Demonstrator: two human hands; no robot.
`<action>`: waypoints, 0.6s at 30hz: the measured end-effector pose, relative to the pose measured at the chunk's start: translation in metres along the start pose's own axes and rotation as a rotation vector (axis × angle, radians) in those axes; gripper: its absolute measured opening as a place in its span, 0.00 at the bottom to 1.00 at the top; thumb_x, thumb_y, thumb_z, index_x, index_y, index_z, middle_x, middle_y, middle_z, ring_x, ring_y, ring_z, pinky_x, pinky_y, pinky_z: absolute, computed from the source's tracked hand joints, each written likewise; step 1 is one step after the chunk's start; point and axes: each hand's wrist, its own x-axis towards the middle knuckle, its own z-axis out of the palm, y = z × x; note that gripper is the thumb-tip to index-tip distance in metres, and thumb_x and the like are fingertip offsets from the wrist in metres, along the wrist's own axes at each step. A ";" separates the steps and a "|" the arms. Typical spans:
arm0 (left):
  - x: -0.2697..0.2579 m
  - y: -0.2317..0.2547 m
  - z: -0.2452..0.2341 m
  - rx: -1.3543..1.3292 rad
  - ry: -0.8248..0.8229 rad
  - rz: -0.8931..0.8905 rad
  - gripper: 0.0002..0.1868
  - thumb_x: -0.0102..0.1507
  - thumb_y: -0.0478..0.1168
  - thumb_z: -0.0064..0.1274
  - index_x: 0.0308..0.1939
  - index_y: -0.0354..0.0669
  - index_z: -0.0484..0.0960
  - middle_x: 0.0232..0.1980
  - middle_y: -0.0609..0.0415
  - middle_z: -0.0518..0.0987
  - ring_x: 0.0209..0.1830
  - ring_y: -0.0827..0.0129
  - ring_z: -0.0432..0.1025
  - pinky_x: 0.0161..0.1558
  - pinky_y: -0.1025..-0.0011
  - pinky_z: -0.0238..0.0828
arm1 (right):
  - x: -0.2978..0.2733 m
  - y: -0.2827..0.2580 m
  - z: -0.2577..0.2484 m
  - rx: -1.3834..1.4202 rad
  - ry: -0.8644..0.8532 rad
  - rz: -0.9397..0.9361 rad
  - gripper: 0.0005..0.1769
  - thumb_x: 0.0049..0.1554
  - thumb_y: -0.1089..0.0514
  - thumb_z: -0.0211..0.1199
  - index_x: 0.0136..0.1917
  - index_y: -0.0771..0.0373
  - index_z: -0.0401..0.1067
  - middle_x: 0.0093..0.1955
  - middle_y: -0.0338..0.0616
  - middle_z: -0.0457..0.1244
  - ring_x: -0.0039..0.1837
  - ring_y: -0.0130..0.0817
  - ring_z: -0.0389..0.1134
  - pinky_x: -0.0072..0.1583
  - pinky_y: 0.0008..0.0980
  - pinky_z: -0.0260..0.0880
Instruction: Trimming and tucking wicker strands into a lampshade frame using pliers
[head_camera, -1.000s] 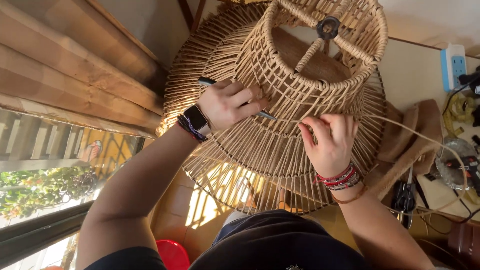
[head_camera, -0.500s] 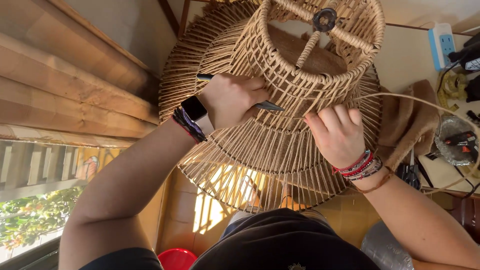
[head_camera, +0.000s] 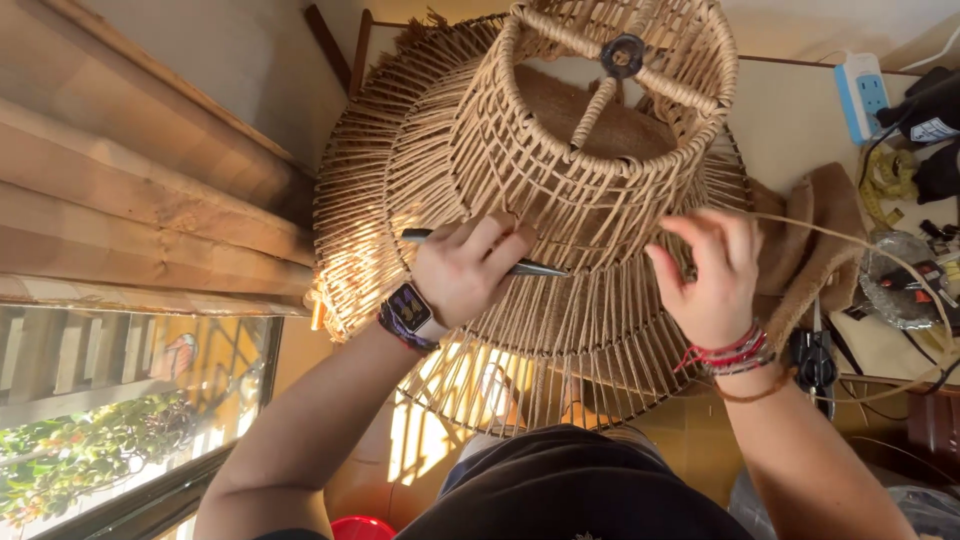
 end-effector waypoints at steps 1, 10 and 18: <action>0.004 0.003 -0.001 -0.007 -0.003 -0.006 0.17 0.58 0.47 0.57 0.52 0.56 0.79 0.49 0.59 0.74 0.40 0.67 0.78 0.40 0.68 0.77 | 0.003 0.003 -0.005 -0.001 -0.009 0.002 0.17 0.61 0.51 0.68 0.61 0.60 0.76 0.55 0.46 0.60 0.59 0.51 0.63 0.67 0.52 0.58; 0.098 0.034 -0.066 0.039 0.107 -0.051 0.26 0.67 0.43 0.51 0.71 0.57 0.72 0.70 0.60 0.72 0.45 0.73 0.83 0.44 0.77 0.82 | 0.034 0.017 -0.030 0.229 -0.291 0.009 0.03 0.59 0.60 0.69 0.46 0.60 0.77 0.42 0.47 0.66 0.52 0.53 0.72 0.47 0.44 0.72; 0.077 0.055 -0.063 -0.483 0.342 -0.432 0.28 0.56 0.24 0.32 0.56 0.46 0.77 0.56 0.53 0.76 0.56 0.66 0.74 0.46 0.73 0.80 | 0.043 0.038 -0.041 0.495 -0.354 0.291 0.05 0.63 0.64 0.65 0.46 0.69 0.76 0.33 0.42 0.63 0.32 0.26 0.55 0.36 0.25 0.54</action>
